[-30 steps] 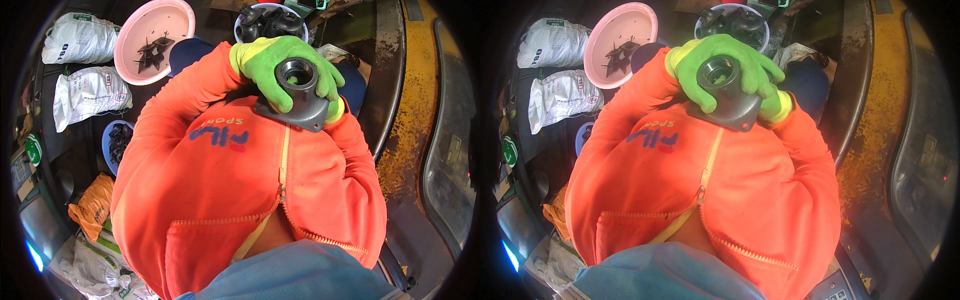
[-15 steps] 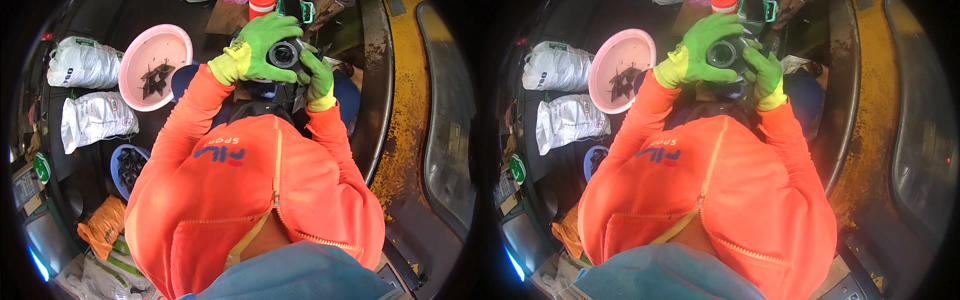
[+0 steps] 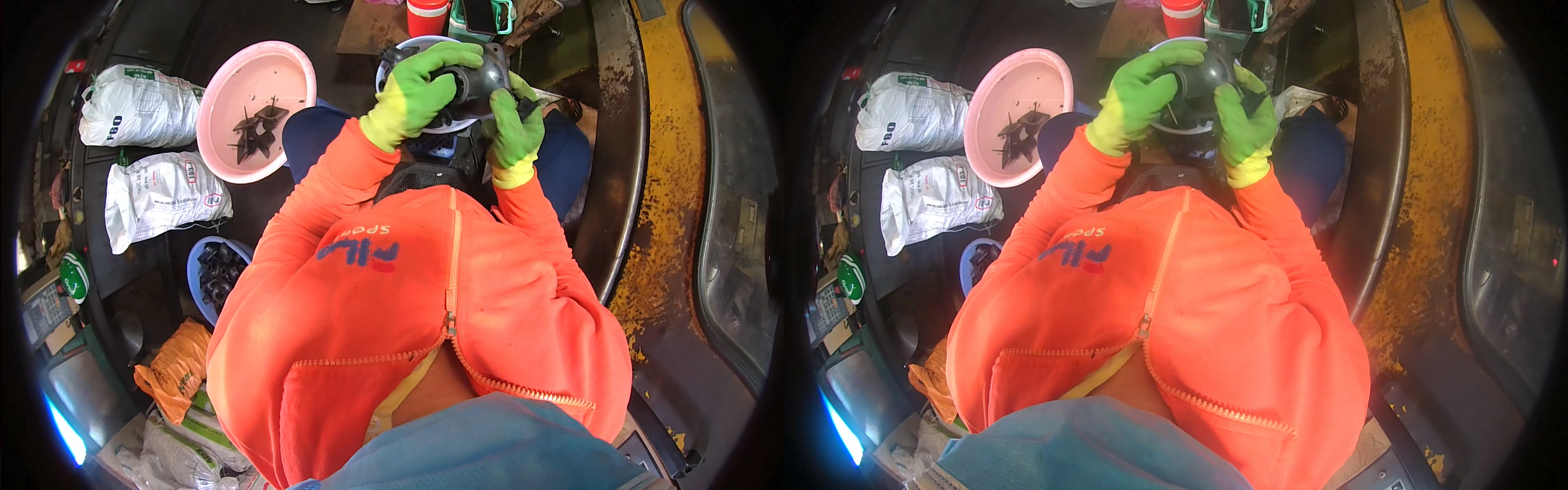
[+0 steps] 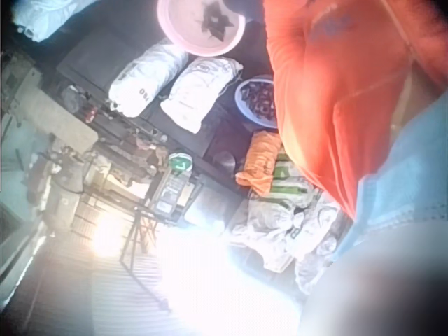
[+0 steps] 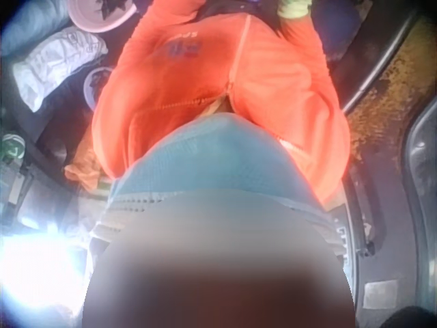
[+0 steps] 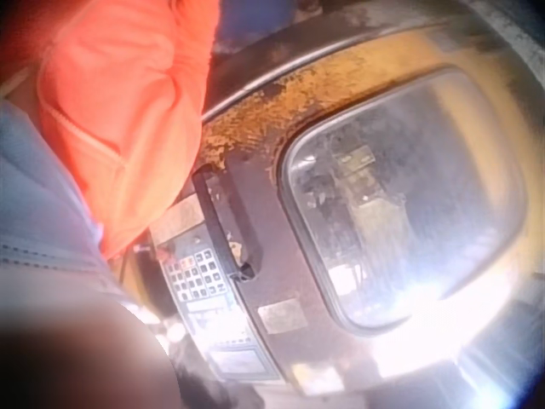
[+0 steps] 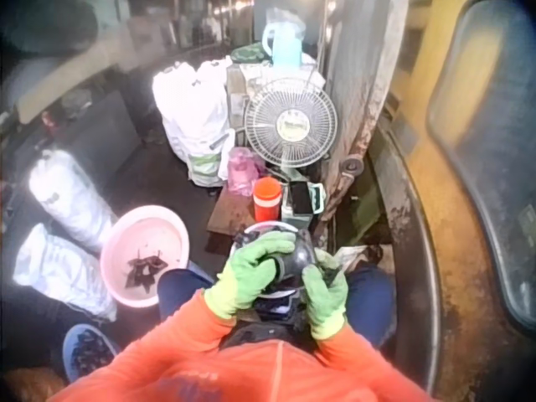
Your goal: The person sits on the floor and uses a metal tool to scrape and clean the inside of small black metal parts. They repeatedly pick up parts from a pink basin, scrape them, and place them into a white bowl. The person also inspects the parts by holding them up to the camera.
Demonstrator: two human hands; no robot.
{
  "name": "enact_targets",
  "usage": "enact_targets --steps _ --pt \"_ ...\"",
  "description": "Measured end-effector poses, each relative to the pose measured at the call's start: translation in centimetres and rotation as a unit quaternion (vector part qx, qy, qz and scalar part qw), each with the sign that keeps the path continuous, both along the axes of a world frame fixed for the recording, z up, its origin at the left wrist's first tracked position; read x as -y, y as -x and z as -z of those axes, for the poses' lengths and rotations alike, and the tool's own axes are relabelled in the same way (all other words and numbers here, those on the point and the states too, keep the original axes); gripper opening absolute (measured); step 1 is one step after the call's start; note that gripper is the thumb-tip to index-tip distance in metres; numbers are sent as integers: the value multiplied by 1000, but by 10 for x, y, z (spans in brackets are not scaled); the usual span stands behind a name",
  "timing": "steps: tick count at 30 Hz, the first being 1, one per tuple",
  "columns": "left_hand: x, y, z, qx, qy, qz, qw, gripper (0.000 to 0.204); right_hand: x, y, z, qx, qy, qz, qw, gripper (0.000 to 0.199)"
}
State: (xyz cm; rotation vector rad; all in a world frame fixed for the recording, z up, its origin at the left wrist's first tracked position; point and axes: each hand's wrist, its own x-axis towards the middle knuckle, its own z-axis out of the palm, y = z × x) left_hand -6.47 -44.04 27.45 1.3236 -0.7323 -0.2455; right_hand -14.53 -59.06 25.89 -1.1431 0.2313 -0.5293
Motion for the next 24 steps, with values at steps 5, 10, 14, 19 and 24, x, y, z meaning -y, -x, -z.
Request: enact_targets --steps 5,10,14,19,24 --pt "-1 -7 4 -343 280 -4 897 59 22 7 -23 2 -197 -178 964 34" --pt "4 10 14 -489 383 232 748 88 11 -10 -20 -153 -56 -186 969 33" --pt "-1 12 14 -495 299 129 805 103 14 -21 -9 -153 452 40 878 42" --pt "-19 9 9 -506 257 117 815 83 37 3 -13 -134 241 -176 945 29" --pt "-20 13 7 -471 177 91 859 66 36 3 -27 13 533 -153 832 24"
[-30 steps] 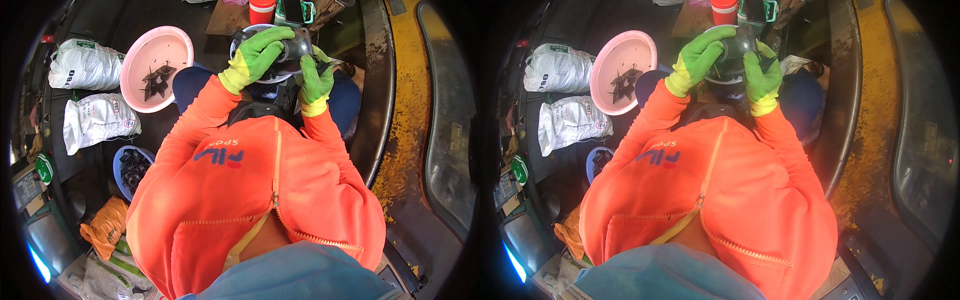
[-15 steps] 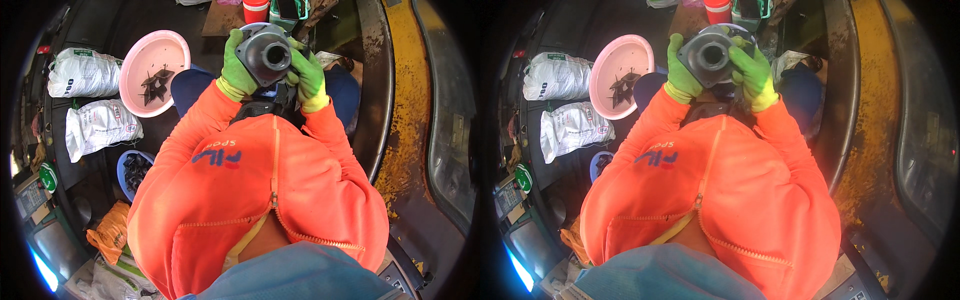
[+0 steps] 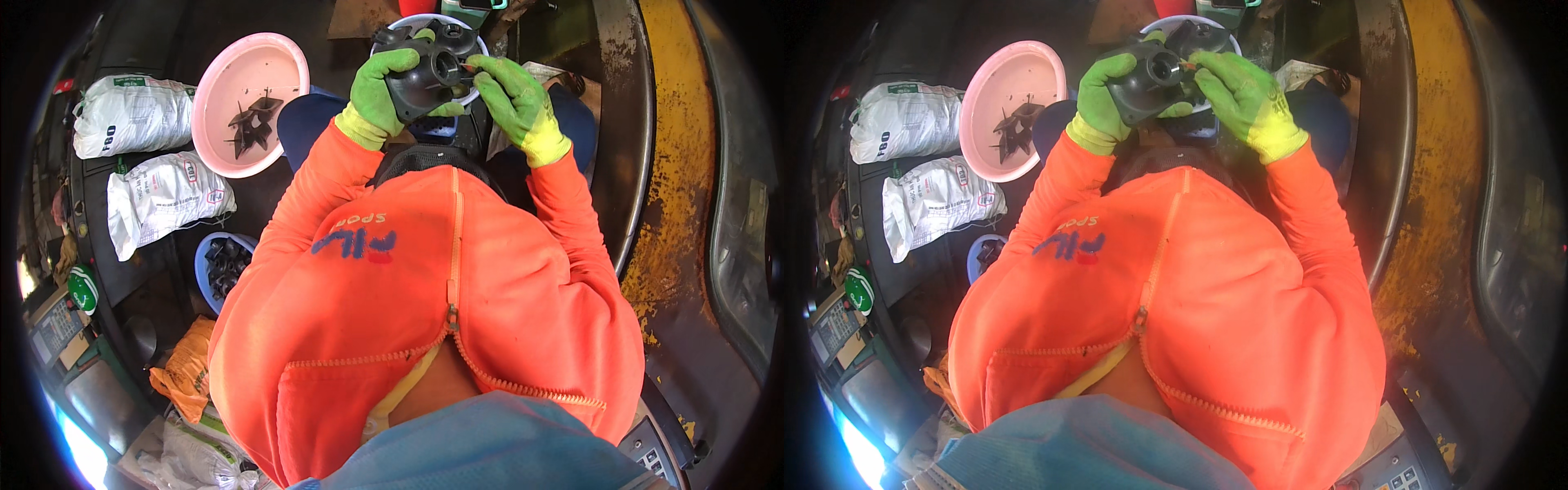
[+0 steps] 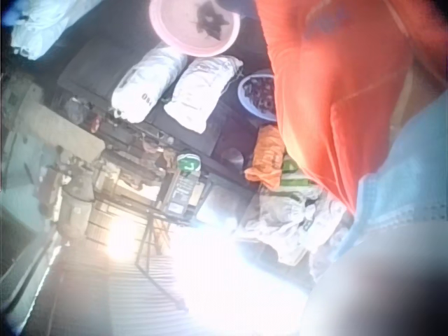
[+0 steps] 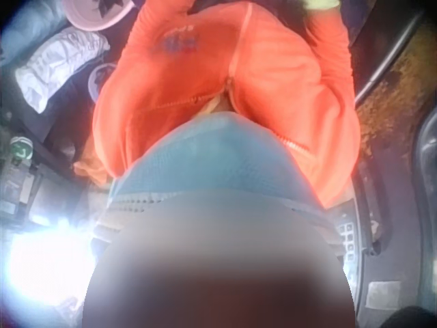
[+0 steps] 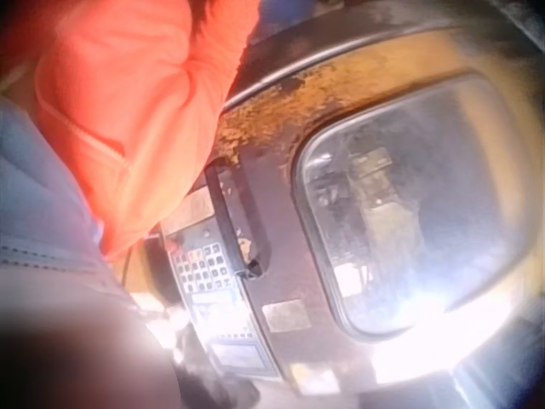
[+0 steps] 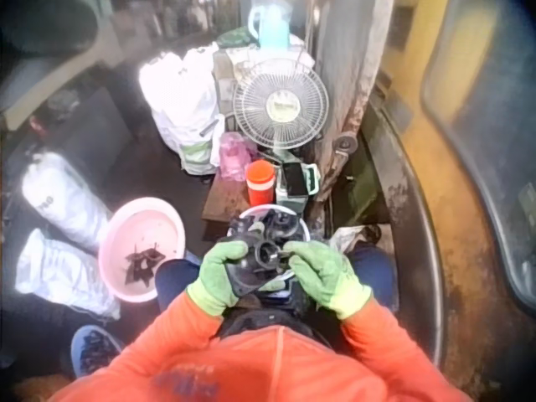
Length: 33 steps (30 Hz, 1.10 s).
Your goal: The person sits on the floor and uses a metal tool to scrape and clean the inside of small black metal parts. They repeatedly pick up parts from a pink basin, scrape them, and place them into a white bowl. The person also inspects the parts by holding them up to the camera.
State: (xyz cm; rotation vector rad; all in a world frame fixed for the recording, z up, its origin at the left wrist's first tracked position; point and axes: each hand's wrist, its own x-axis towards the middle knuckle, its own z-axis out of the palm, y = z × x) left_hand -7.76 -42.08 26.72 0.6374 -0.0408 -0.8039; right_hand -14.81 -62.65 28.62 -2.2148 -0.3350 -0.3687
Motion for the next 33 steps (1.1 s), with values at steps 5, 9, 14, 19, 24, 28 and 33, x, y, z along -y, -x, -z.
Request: enact_targets --steps 5,9,14,19,24,28,33 --pt "1 1 -2 -14 29 11 999 68 1 -7 -12 49 86 -33 995 27" --pt "-2 -1 -4 29 14 -3 999 71 0 -4 -9 47 116 -24 992 28" --pt "1 -1 -8 80 6 -46 996 75 -7 -1 -1 46 49 -9 998 29" --pt "2 0 -15 143 -5 -79 987 79 -13 4 0 1 -18 4 1000 30" --pt "0 -2 -21 218 23 -92 971 84 -22 8 1 -95 -139 7 986 32" --pt "2 -2 -26 285 13 -118 951 88 -27 10 1 -128 -201 6 971 32" --pt "3 -8 -28 412 -11 -145 900 91 -36 14 -10 -195 -315 -7 929 34"
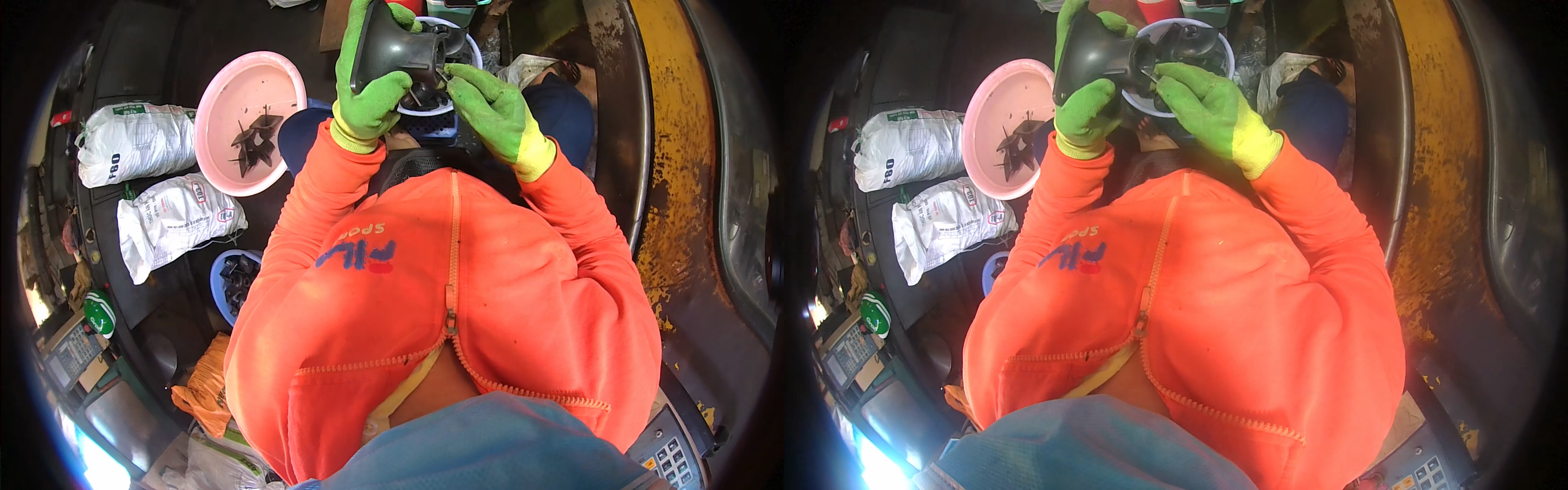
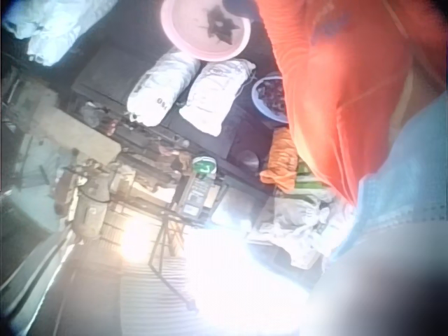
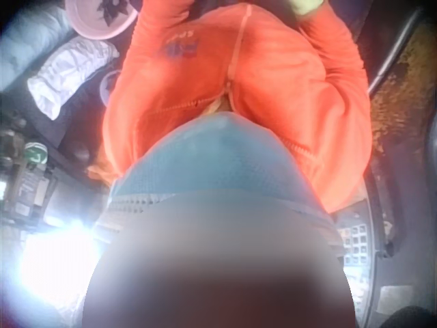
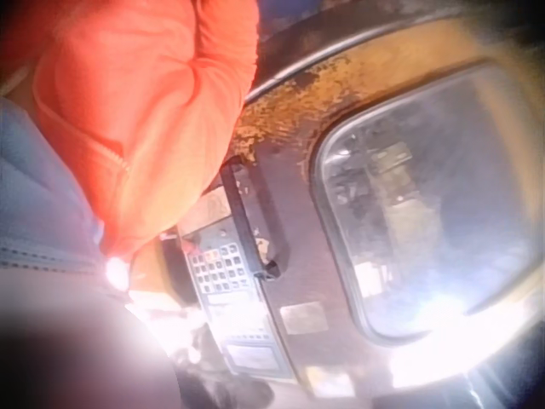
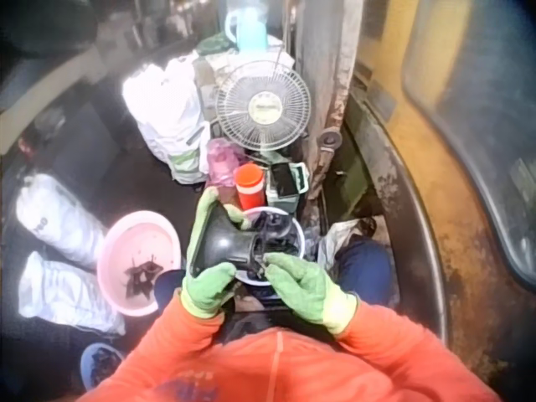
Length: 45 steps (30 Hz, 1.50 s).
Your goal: The person sits on the floor and uses a metal tool to scrape and clean the inside of small black metal parts. They repeatedly pick up parts from a pink basin, scrape them, and place them into a white bowl. The person also inspects the parts by holding them up to the camera.
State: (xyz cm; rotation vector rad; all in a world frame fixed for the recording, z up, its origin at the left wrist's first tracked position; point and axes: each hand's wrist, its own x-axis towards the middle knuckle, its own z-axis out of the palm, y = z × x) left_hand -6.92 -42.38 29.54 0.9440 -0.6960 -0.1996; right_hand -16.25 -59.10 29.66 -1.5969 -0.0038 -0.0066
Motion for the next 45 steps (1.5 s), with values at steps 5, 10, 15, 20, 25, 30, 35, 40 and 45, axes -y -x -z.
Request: enact_targets --steps 5,10,15,20,25,30,35,40,45 --pt "0 -11 7 181 -38 -107 977 95 0 6 -27 -96 -112 -56 987 31" --pt "-1 -22 9 370 -68 -168 911 102 6 12 -53 -234 -261 -108 930 30" --pt "-6 -27 12 419 -94 -211 878 93 13 5 -57 -290 -407 -159 851 35" --pt "-1 -23 14 355 -105 -208 905 108 26 -15 -48 -188 -212 -60 957 36" --pt "27 3 8 343 -14 -123 931 128 34 -41 -45 -21 -15 -104 994 26" --pt "8 19 4 -168 42 206 963 122 51 -53 -54 416 333 -95 841 38" --pt "3 7 29 -384 102 297 868 89 44 -55 -53 498 508 -133 690 34" --pt "2 -5 39 -328 123 161 923 78 45 -47 -46 180 273 -8 945 26" --pt "-3 -6 24 -314 92 133 935 85 37 -29 -21 233 355 -51 904 25"
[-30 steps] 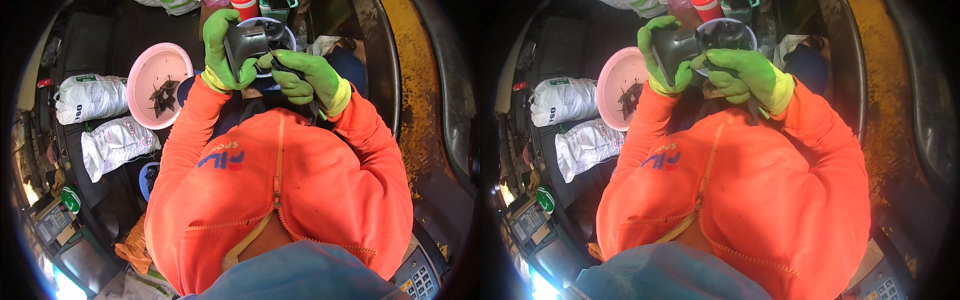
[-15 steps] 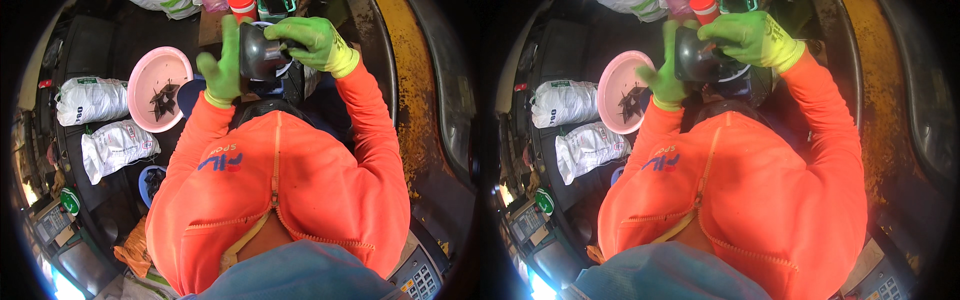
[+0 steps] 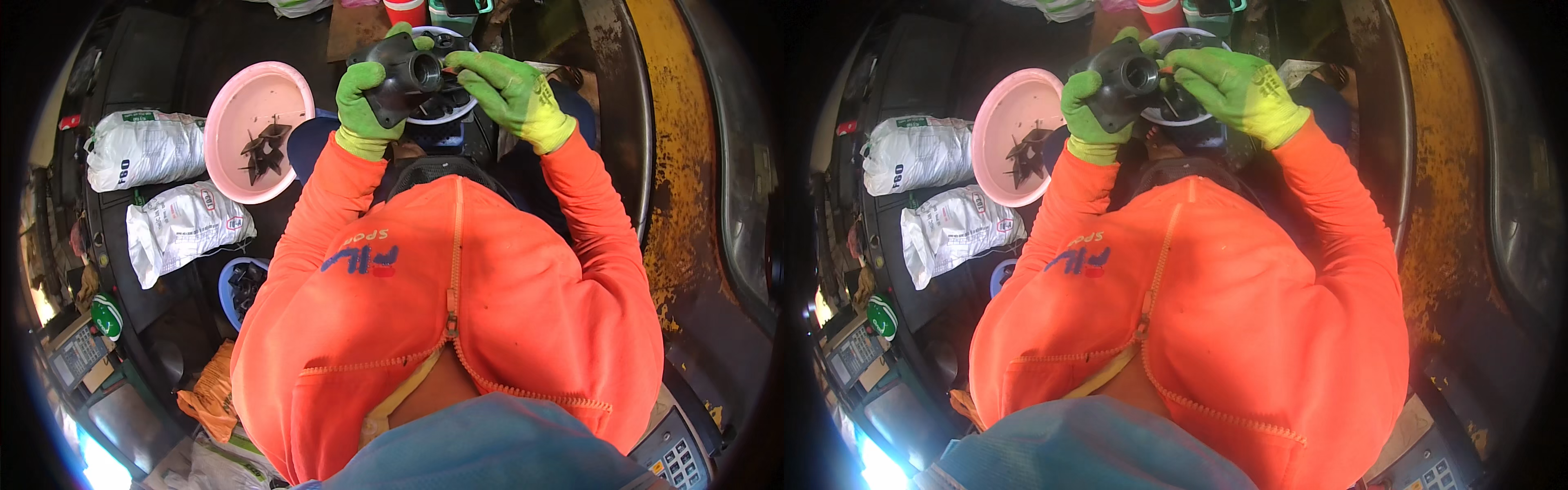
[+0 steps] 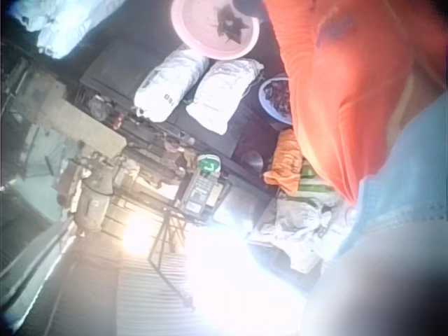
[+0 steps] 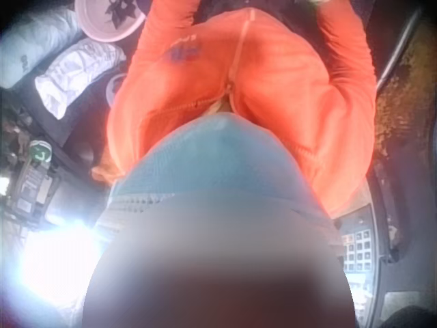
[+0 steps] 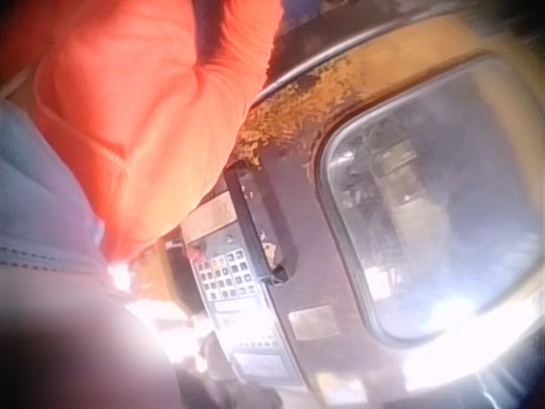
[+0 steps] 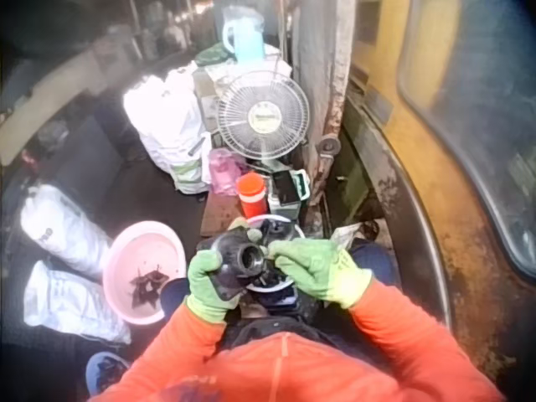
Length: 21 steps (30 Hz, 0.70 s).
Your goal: The person sits on the floor and uses a metal tool to scrape and clean the inside of small black metal parts. They repeatedly pick up parts from a pink basin, scrape them, and place them into a white bowl. The person also inspects the parts by holding them up to the camera.
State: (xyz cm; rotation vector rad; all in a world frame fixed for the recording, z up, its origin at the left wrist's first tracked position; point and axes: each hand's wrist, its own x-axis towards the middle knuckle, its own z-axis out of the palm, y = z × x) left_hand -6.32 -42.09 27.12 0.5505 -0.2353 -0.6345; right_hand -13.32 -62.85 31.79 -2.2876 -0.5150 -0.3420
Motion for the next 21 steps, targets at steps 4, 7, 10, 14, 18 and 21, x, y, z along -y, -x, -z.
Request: enact_targets --steps 4,7,10,14,18,21 --pt "6 10 -10 14 -1 -19 1000 84 -2 1 9 89 -14 9 996 26" --pt "5 11 -19 35 48 6 998 84 -3 1 9 104 12 10 994 26" --pt "2 10 -27 87 32 -14 996 84 -7 4 10 110 7 21 994 25" --pt "3 13 -35 101 37 -37 994 85 -17 11 16 67 -82 27 994 25" --pt "3 12 -45 137 42 -30 989 88 -22 18 18 46 -94 39 994 26" --pt "4 14 -52 100 69 -15 992 94 -23 22 14 40 -107 44 992 26"
